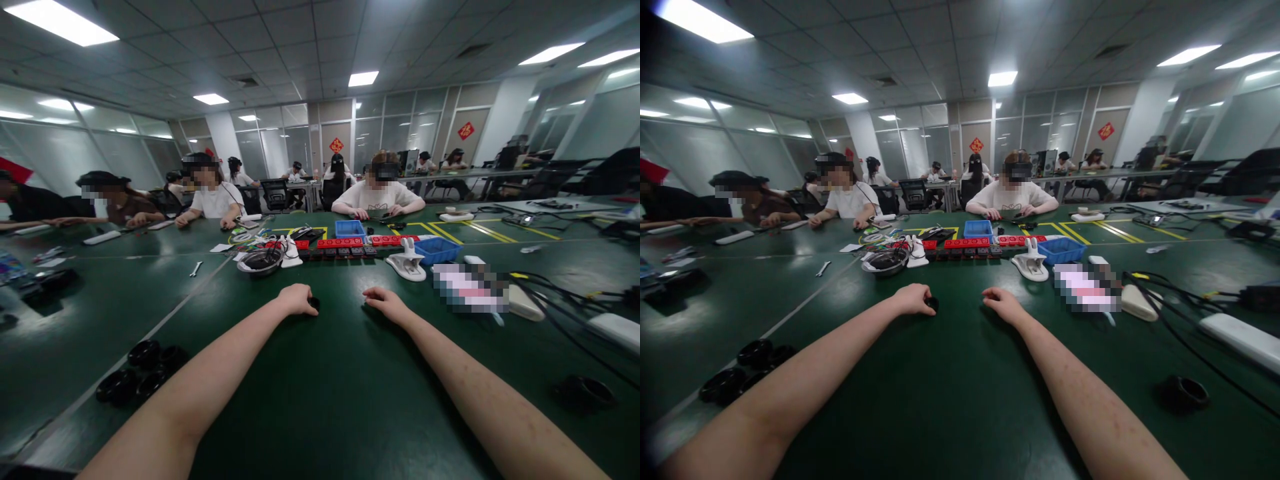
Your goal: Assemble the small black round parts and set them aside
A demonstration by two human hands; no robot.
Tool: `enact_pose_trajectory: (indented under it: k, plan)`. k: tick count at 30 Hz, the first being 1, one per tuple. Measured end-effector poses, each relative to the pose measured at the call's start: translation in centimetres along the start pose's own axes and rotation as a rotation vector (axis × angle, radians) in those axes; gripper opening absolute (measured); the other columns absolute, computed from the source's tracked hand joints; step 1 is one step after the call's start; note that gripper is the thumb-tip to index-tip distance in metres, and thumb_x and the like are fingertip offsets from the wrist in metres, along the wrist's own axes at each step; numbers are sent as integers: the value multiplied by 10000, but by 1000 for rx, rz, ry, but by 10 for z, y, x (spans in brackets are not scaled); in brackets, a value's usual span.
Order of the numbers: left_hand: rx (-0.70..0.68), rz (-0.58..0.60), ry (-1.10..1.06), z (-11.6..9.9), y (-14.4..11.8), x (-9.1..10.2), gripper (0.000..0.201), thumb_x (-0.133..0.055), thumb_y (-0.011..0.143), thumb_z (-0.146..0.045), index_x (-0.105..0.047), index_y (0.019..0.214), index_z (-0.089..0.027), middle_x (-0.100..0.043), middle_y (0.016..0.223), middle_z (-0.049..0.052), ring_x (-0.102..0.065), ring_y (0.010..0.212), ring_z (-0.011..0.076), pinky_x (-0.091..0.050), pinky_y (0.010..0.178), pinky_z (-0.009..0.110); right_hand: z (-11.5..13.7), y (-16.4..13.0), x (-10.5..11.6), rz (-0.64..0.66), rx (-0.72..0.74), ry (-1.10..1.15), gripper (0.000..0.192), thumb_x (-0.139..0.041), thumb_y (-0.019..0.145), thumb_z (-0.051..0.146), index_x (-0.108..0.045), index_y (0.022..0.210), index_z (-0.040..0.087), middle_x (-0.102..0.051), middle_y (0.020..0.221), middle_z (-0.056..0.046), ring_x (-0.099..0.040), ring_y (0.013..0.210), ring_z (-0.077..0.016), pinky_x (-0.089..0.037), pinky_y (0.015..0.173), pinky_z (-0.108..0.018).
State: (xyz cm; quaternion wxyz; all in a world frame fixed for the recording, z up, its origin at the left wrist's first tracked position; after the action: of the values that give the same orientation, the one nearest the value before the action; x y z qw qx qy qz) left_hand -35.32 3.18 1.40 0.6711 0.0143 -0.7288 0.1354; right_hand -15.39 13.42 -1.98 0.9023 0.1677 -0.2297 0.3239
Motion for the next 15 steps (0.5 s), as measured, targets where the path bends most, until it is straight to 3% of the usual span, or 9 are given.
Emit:
enact_pose_trajectory:
  k: [5,9,15]
  plan:
    - [74,18,-10,67,-12,-1,545,-572,474,-558,-533,881,-198,-578,895,38,-545,790,189,-397,575,219,4,-2,0,0,5,-37,274,-512,663,262,-558,907,147,-600,859,-54,-542,796,-167,-402,756,-297]
    - [141,14,16,117,-26,0,611,-560,488,-553,-490,996,-220,-570,937,47,-540,820,200,-396,593,227,4,-2,0,-10,9,-55,268,-517,661,274,-568,899,163,-603,867,-42,-542,798,-165,-399,757,-292]
    - [162,74,121,153,-49,0,559,-562,475,-550,-542,932,-228,-580,930,55,-537,822,214,-393,624,247,7,-3,0,-34,5,-97,258,-516,660,286,-580,883,174,-606,840,-37,-540,779,-167,-397,740,-289]
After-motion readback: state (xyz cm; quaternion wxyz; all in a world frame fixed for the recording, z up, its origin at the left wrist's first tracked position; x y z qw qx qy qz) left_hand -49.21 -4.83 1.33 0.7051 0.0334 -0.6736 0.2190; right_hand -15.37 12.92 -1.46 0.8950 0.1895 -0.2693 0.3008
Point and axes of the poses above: each hand's wrist, its own y-axis towards the middle knuckle, its own x-axis out of the back of the hand, z = x × y, the point moved 7 cm from there along y, towards the middle knuckle
